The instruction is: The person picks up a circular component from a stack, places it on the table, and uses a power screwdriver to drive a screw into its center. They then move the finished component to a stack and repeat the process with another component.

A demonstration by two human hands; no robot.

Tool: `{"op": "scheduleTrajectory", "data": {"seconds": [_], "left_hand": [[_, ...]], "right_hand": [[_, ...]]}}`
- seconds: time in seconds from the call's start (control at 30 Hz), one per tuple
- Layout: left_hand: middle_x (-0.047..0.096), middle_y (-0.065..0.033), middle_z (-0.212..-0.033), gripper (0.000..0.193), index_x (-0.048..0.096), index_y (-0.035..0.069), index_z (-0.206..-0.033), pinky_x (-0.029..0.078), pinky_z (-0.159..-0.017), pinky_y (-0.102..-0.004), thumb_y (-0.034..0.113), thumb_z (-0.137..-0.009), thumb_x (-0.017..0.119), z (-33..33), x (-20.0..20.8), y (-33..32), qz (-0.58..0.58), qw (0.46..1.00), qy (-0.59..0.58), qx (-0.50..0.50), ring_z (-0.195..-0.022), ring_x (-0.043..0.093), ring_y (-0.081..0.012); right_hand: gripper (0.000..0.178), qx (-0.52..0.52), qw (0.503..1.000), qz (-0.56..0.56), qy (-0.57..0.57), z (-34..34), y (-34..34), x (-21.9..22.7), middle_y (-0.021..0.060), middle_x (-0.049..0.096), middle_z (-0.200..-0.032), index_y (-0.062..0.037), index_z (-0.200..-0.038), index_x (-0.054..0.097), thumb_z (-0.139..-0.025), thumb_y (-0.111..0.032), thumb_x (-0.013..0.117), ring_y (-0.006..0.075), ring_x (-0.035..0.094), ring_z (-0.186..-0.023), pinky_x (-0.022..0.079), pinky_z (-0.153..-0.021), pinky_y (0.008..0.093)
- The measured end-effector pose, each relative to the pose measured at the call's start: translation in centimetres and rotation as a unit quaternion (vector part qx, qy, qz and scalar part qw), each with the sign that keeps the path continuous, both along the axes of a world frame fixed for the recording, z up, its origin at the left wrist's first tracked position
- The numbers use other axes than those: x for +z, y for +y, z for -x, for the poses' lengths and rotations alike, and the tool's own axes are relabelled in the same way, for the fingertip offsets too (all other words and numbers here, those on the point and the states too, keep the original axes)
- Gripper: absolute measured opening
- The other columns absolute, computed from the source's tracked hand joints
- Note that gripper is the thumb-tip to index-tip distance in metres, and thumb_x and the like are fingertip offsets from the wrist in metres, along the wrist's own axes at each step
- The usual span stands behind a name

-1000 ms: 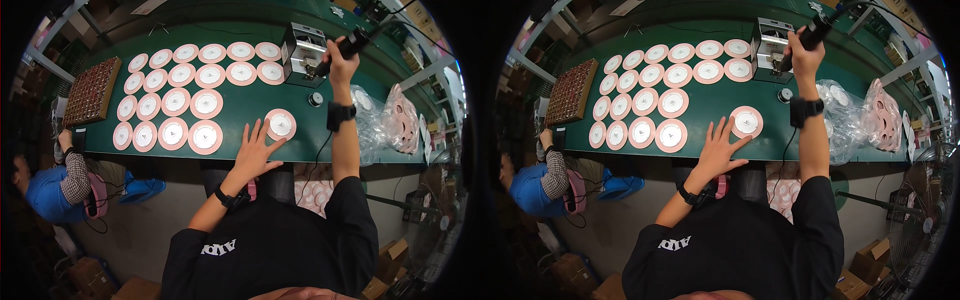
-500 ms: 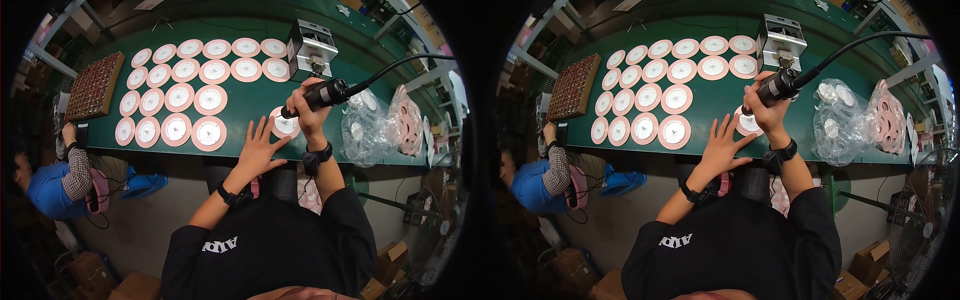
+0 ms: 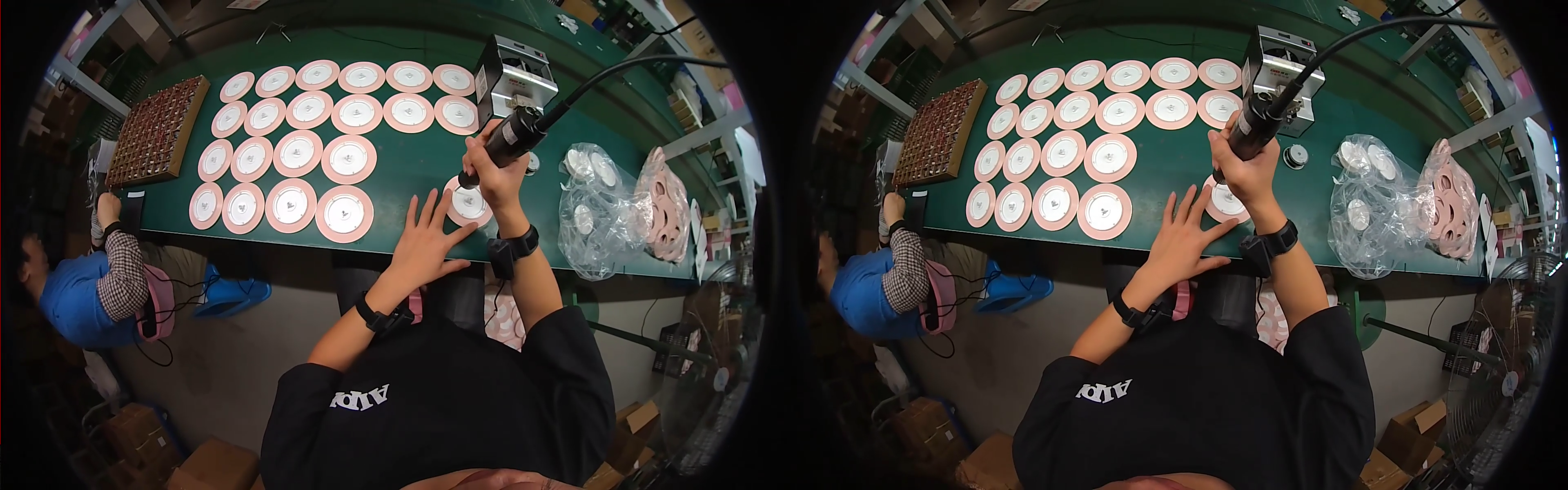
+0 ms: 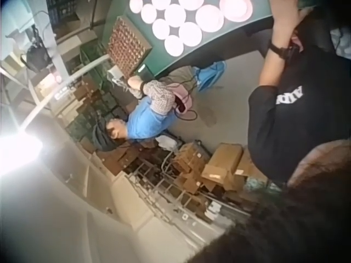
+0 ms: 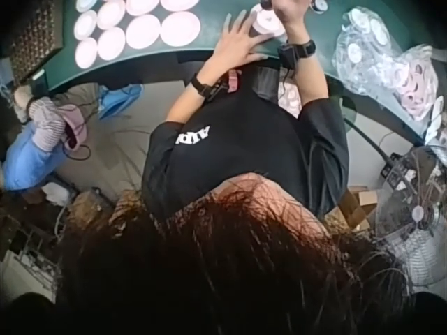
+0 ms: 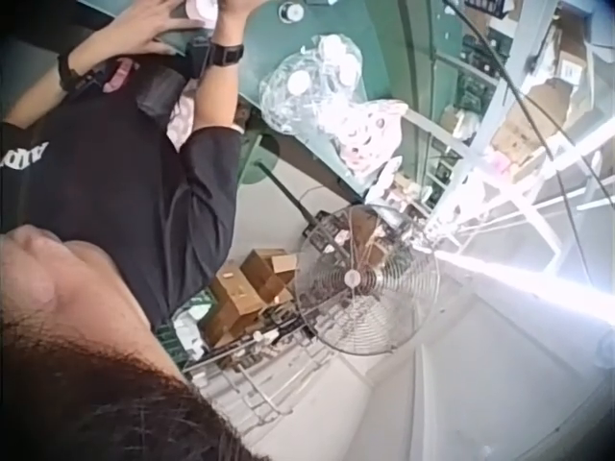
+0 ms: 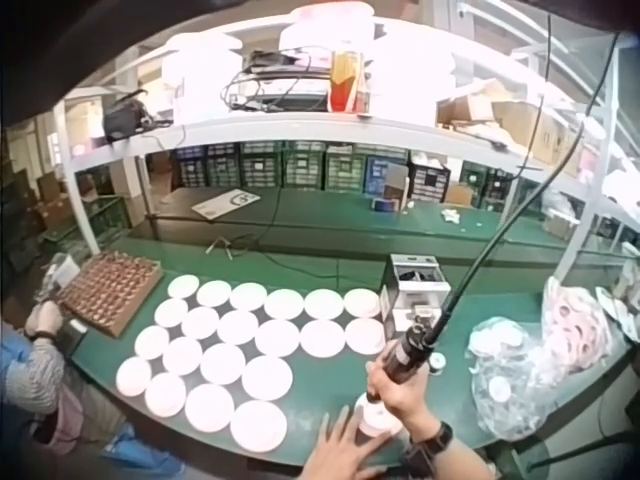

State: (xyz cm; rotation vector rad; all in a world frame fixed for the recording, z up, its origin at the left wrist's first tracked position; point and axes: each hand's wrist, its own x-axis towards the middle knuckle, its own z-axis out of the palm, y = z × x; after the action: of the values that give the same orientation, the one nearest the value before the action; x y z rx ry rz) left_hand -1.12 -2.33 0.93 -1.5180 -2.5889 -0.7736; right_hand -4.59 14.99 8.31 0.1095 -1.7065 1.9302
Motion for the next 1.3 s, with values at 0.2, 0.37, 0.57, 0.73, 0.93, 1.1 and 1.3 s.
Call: {"op": "scheduleTrajectory", "data": {"seconds": [0.2, 0.37, 0.57, 0.73, 0.93, 1.1, 1.3], "left_hand": [[0.024, -0.0260, -0.159, 0.069, 0.057, 0.032, -0.140, 0.017, -0.117, -0.0634, 0.055, -0.077, 0.075, -0.2, -0.2, 0.0, -0.010, 1.000, -0.004, -0.005, -0.147, 0.023, -0.0456], [0.023, -0.0261, -0.160, 0.069, 0.057, 0.032, -0.140, 0.016, -0.117, -0.0633, 0.055, -0.077, 0.075, -0.2, 0.0, -0.1, -0.001, 1.000, -0.002, -0.006, -0.147, 0.022, -0.0455], [0.024, -0.0239, -0.160, 0.070, 0.056, 0.035, -0.141, 0.018, -0.117, -0.0629, 0.054, -0.077, 0.076, -0.5, 0.2, -0.3, 0.014, 1.000, -0.001, 0.001, -0.147, 0.024, -0.0453], [0.024, -0.0235, -0.160, 0.070, 0.055, 0.036, -0.142, 0.017, -0.117, -0.0628, 0.054, -0.077, 0.076, -0.1, 0.3, 0.0, 0.015, 1.000, -0.002, 0.001, -0.147, 0.024, -0.0447], [0.024, -0.0226, -0.160, 0.071, 0.054, 0.036, -0.143, 0.016, -0.118, -0.0628, 0.054, -0.078, 0.075, -0.1, 0.0, 0.0, 0.010, 1.000, -0.006, -0.001, -0.148, 0.022, -0.0436], [0.023, -0.0220, -0.160, 0.071, 0.053, 0.037, -0.143, 0.014, -0.118, -0.0632, 0.056, -0.078, 0.074, -0.3, -0.1, -0.1, 0.011, 1.000, -0.007, 0.000, -0.149, 0.020, -0.0429], [0.022, -0.0217, -0.161, 0.070, 0.053, 0.037, -0.143, 0.013, -0.118, -0.0634, 0.057, -0.078, 0.073, -0.3, -0.5, -0.1, 0.006, 1.000, -0.010, -0.003, -0.149, 0.019, -0.0426]], "right_hand": [[0.024, -0.142, 0.976, -0.044, 0.157, 2.2, 6.4, 6.6, 0.0043, 0.055, -0.070, 0.0006, -0.111, 0.054, -0.089, 0.002, 0.064, 0.0150, 0.056, -0.053, 0.047, -0.053, 0.0305], [0.021, -0.199, 0.967, -0.062, 0.148, 6.6, 12.5, 7.7, 0.0039, 0.054, -0.070, -0.0010, -0.107, 0.055, -0.089, 0.001, 0.065, 0.0143, 0.054, -0.053, 0.047, -0.053, 0.0312], [0.017, -0.175, 0.977, -0.058, 0.104, 5.9, 12.8, 6.2, 0.0036, 0.052, -0.070, -0.0024, -0.102, 0.055, -0.089, 0.001, 0.065, 0.0143, 0.051, -0.052, 0.046, -0.053, 0.0314], [0.026, -0.054, 0.993, 0.019, 0.102, -1.2, 6.3, 6.1, 0.0046, 0.049, -0.069, -0.0030, -0.110, 0.050, -0.089, 0.001, 0.063, 0.0139, 0.048, -0.049, 0.046, -0.051, 0.0323], [0.032, 0.027, 0.998, 0.008, 0.053, -5.6, 0.1, 2.6, 0.0061, 0.050, -0.070, -0.0019, -0.115, 0.044, -0.089, 0.002, 0.062, 0.0144, 0.050, -0.051, 0.047, -0.052, 0.0330], [0.032, 0.029, 0.998, -0.048, 0.022, -5.7, -0.2, 0.9, 0.0073, 0.052, -0.072, -0.0014, -0.114, 0.043, -0.089, 0.005, 0.061, 0.0148, 0.052, -0.053, 0.047, -0.053, 0.0319], [0.031, 0.042, 0.998, -0.054, 0.000, -4.9, 0.0, -0.1, 0.0079, 0.055, -0.073, -0.0026, -0.110, 0.044, -0.087, 0.006, 0.064, 0.0138, 0.055, -0.056, 0.049, -0.054, 0.0291]]}}
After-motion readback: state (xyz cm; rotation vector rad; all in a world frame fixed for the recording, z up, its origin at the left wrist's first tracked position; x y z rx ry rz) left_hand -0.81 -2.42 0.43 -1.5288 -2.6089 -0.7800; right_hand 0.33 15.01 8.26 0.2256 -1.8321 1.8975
